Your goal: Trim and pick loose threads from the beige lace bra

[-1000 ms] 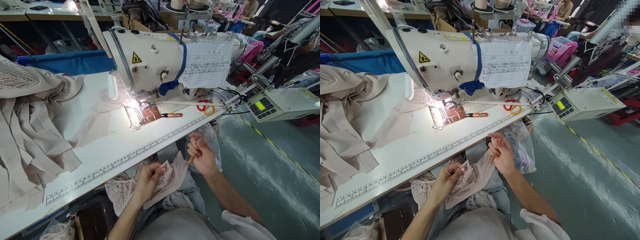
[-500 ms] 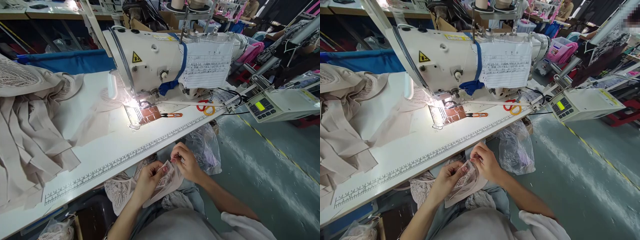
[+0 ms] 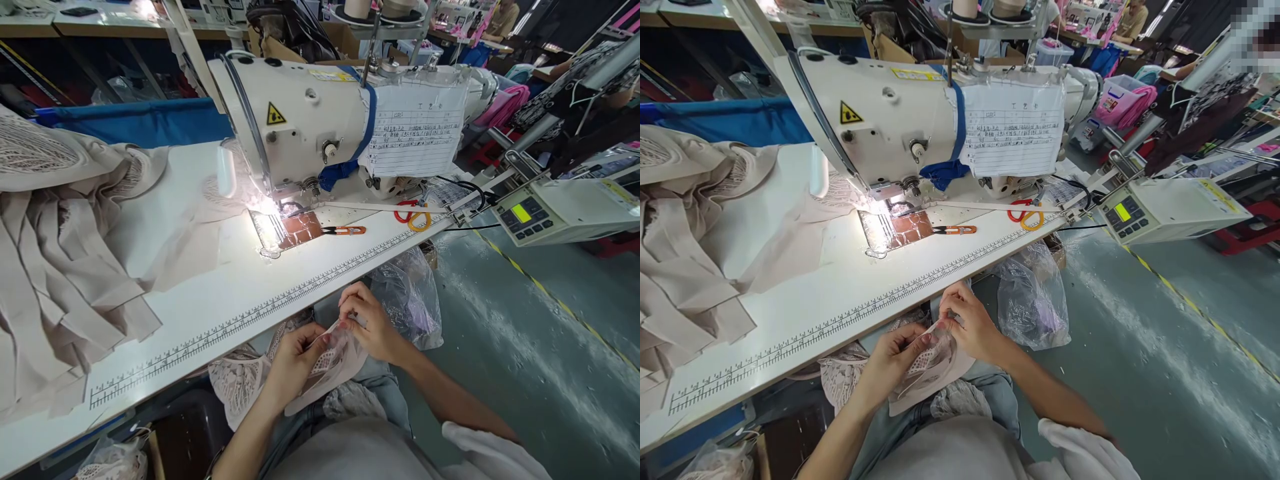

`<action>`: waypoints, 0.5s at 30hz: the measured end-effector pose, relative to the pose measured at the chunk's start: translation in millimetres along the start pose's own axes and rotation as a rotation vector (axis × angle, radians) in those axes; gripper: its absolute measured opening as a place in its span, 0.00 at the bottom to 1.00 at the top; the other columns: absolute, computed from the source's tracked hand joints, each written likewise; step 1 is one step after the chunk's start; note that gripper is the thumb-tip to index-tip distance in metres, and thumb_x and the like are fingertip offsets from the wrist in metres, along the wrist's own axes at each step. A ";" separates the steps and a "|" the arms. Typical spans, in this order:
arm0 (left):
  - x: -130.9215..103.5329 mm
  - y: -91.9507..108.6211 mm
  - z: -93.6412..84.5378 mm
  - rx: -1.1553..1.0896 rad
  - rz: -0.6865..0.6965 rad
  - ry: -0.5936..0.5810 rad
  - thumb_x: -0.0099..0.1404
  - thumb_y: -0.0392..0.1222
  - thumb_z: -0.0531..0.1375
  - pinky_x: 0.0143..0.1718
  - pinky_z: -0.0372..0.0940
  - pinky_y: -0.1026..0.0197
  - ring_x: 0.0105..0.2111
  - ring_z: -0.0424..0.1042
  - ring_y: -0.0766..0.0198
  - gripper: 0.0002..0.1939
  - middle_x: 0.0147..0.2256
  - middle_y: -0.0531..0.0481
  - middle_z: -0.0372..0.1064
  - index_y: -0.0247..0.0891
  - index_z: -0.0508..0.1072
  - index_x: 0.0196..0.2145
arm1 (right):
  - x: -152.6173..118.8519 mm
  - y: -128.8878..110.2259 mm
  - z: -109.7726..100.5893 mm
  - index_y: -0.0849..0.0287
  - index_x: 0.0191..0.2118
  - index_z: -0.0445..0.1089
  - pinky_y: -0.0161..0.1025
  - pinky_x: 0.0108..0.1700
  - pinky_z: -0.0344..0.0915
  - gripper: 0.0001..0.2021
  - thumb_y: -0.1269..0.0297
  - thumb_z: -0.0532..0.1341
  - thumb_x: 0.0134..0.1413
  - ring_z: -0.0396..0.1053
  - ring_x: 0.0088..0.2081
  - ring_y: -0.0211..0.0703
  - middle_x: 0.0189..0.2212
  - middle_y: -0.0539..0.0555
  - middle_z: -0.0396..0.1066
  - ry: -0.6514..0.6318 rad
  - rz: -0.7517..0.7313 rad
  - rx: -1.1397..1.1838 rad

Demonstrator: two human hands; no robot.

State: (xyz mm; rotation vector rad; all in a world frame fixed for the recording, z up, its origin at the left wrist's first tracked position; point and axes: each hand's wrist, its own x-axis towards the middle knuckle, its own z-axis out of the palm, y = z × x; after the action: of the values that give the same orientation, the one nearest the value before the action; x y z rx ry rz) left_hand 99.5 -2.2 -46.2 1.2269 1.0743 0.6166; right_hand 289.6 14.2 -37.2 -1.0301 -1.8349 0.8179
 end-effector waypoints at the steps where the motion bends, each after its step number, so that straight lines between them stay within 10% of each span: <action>1: 0.2 -1.4 0.1 0.001 -0.004 -0.002 0.64 0.58 0.57 0.27 0.49 0.64 0.25 0.54 0.66 0.22 0.23 0.54 0.57 0.35 0.71 0.27 | 1.2 -0.7 -0.1 0.56 0.32 0.62 0.38 0.37 0.62 0.09 0.67 0.57 0.67 0.63 0.36 0.42 0.38 0.53 0.61 0.017 -0.023 0.012; 7: -1.3 -5.3 3.3 -0.030 -0.007 -0.038 0.65 0.57 0.57 0.25 0.46 0.64 0.23 0.50 0.68 0.21 0.22 0.56 0.55 0.35 0.71 0.28 | -1.0 5.6 2.1 0.52 0.34 0.55 0.36 0.32 0.61 0.10 0.68 0.47 0.70 0.62 0.26 0.39 0.24 0.46 0.64 -0.223 -0.020 0.096; 15: -6.1 -3.3 0.4 -0.016 0.011 0.027 0.65 0.57 0.57 0.24 0.46 0.64 0.21 0.50 0.68 0.21 0.20 0.57 0.52 0.36 0.72 0.27 | -0.9 36.6 -30.3 0.54 0.29 0.56 0.37 0.31 0.55 0.10 0.70 0.52 0.64 0.58 0.26 0.41 0.22 0.46 0.56 0.169 0.138 -0.365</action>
State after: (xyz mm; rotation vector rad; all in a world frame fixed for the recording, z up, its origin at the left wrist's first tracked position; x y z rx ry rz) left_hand 96.9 -8.5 -47.4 1.2145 1.0837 0.6503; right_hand 329.1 33.6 -55.3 -1.4242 -1.8190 0.4634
